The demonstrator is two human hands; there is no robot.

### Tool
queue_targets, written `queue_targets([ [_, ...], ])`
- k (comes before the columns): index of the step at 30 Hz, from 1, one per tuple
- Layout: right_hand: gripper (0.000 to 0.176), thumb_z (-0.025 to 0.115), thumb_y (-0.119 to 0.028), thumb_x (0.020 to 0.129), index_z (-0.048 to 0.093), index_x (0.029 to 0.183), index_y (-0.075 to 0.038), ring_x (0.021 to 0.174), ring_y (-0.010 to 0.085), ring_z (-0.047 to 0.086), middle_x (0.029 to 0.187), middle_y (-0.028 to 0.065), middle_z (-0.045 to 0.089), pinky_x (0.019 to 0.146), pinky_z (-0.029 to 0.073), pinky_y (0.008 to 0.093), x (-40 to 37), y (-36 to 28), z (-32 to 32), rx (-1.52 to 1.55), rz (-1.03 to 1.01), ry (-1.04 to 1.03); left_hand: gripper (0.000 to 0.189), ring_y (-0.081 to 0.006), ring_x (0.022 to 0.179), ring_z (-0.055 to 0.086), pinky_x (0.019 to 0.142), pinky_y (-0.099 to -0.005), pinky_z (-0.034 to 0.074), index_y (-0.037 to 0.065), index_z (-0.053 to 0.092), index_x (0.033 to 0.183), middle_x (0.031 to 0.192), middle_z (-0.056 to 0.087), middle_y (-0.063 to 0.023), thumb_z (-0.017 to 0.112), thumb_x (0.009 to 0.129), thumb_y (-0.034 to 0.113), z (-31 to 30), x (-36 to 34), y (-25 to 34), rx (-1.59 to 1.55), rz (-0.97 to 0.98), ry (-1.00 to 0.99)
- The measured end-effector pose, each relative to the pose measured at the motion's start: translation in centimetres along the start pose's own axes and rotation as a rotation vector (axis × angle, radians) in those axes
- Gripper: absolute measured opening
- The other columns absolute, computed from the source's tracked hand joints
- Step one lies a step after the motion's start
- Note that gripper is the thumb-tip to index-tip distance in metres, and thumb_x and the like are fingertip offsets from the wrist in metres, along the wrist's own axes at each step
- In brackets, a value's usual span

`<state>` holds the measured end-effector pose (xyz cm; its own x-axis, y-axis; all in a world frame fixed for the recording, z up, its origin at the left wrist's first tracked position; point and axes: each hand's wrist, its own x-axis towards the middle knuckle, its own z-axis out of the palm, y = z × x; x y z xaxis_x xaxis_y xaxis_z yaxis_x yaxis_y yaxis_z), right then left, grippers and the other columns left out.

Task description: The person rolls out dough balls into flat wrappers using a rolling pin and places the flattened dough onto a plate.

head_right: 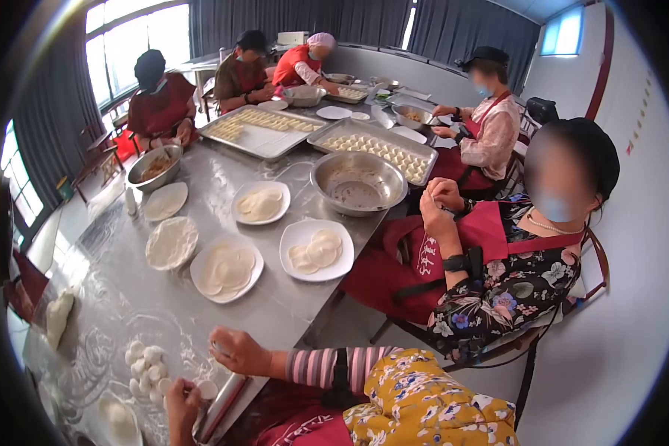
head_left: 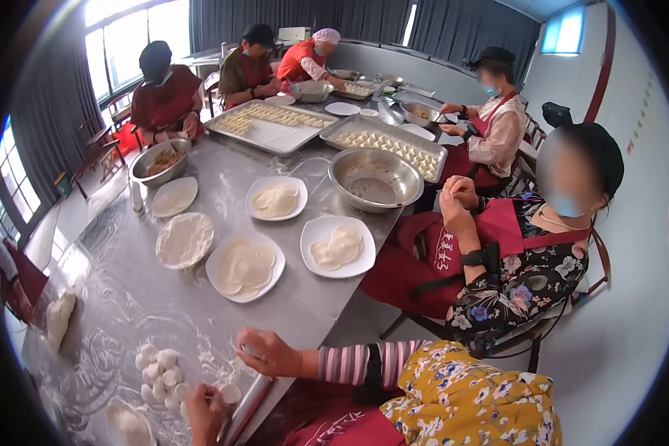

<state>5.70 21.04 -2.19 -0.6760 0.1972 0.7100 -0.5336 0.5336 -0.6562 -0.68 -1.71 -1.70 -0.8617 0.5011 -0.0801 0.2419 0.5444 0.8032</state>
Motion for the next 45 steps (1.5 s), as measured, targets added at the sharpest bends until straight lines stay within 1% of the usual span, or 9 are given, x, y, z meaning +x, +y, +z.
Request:
queue_targets([
  [4, 0.018, 0.061, -0.004, 0.081, 0.048, 0.094, -0.003, 0.071, 0.0398, 0.055, 0.076, 0.0186, 0.054, 0.060, 0.044, 0.0404, 1.9, 1.2, 1.8, 0.080, 0.092, -0.012, 0.004, -0.0129, 0.055, 0.053, 0.053, -0.0290, 0.044, 0.000, 0.056, 0.075, 0.062, 0.058, -0.0069, 0.059, 0.074, 0.003, 0.4, 0.0, 0.5, 0.032, 0.063, -0.063],
  [15, 0.020, 0.060, -0.007, 0.082, 0.047, 0.096, -0.003, 0.076, 0.0435, 0.056, 0.079, 0.0230, 0.057, 0.060, 0.045, 0.0450, 0.5, 0.2, 0.1, 0.078, 0.074, -0.062, 0.010, -0.0160, 0.061, 0.059, 0.058, -0.0300, 0.047, -0.003, 0.059, 0.075, 0.064, 0.061, -0.0103, 0.062, 0.074, 0.006, -0.2, 1.3, -0.6, 0.123, 0.109, -0.140],
  [18, 0.019, 0.062, -0.007, 0.082, 0.048, 0.096, -0.004, 0.070, 0.0419, 0.057, 0.079, 0.0192, 0.058, 0.058, 0.045, 0.0427, 0.3, 0.3, 0.4, 0.080, 0.055, -0.014, 0.021, -0.0302, 0.073, 0.063, 0.067, -0.0442, 0.049, 0.002, 0.062, 0.096, 0.084, 0.066, -0.0161, 0.064, 0.082, 0.019, -0.4, 0.5, -0.3, 0.104, -0.065, -0.230],
  [21, 0.019, 0.062, -0.007, 0.082, 0.048, 0.095, -0.004, 0.070, 0.0422, 0.057, 0.077, 0.0193, 0.058, 0.057, 0.046, 0.0438, 2.7, 2.0, 2.8, 0.038, 0.031, -0.029, 0.009, -0.0154, 0.062, 0.059, 0.058, -0.0301, 0.047, -0.002, 0.059, 0.075, 0.064, 0.061, -0.0093, 0.062, 0.075, 0.006, -0.3, 0.1, 1.7, 0.128, 0.066, -0.084],
  [33, 0.020, 0.062, -0.006, 0.080, 0.048, 0.095, -0.004, 0.064, 0.0399, 0.057, 0.074, 0.0172, 0.058, 0.053, 0.045, 0.0445, 0.5, -0.5, 0.1, -0.005, -0.004, 0.003, 0.017, -0.0240, 0.067, 0.064, 0.064, -0.0337, 0.049, -0.003, 0.061, 0.085, 0.074, 0.064, -0.0164, 0.062, 0.078, 0.013, -0.8, -0.6, 0.8, -0.036, -0.085, -0.144],
  [37, 0.018, 0.061, -0.006, 0.080, 0.048, 0.093, -0.005, 0.062, 0.0413, 0.056, 0.076, 0.0198, 0.058, 0.051, 0.045, 0.0456, 3.6, 1.8, 2.8, -0.059, -0.010, -0.025, 0.017, -0.0323, 0.072, 0.062, 0.065, -0.0377, 0.047, -0.002, 0.059, 0.084, 0.075, 0.061, -0.0215, 0.058, 0.082, 0.015, -0.5, 0.4, 2.0, 0.200, 0.042, -0.131],
  [39, 0.017, 0.059, -0.007, 0.081, 0.049, 0.094, -0.007, 0.065, 0.0427, 0.056, 0.077, 0.0222, 0.057, 0.052, 0.044, 0.0469, 4.1, 3.1, 4.1, -0.095, 0.015, -0.050, 0.014, -0.0198, 0.063, 0.058, 0.059, -0.0333, 0.045, 0.000, 0.060, 0.082, 0.067, 0.059, -0.0132, 0.060, 0.082, 0.015, -0.1, 1.2, 1.2, 0.182, 0.121, -0.080],
  [44, 0.018, 0.061, -0.001, 0.079, 0.051, 0.093, -0.002, 0.068, 0.0405, 0.057, 0.078, 0.0179, 0.056, 0.057, 0.046, 0.0431, 1.2, 1.6, 0.7, -0.326, -0.238, -0.097, 0.016, -0.0334, 0.068, 0.061, 0.061, -0.0403, 0.046, 0.000, 0.059, 0.081, 0.072, 0.060, -0.0209, 0.058, 0.081, 0.016, -0.5, 0.8, 0.5, 0.229, 0.105, -0.146],
  [45, 0.017, 0.062, 0.001, 0.078, 0.052, 0.091, -0.003, 0.070, 0.0398, 0.058, 0.079, 0.0184, 0.057, 0.057, 0.047, 0.0408, 0.5, -0.2, 0.0, -0.103, 0.057, -0.015, 0.016, -0.0327, 0.067, 0.061, 0.060, -0.0399, 0.046, 0.000, 0.058, 0.081, 0.071, 0.060, -0.0207, 0.057, 0.081, 0.016, -0.5, 0.4, 0.2, 0.188, 0.090, -0.093],
])
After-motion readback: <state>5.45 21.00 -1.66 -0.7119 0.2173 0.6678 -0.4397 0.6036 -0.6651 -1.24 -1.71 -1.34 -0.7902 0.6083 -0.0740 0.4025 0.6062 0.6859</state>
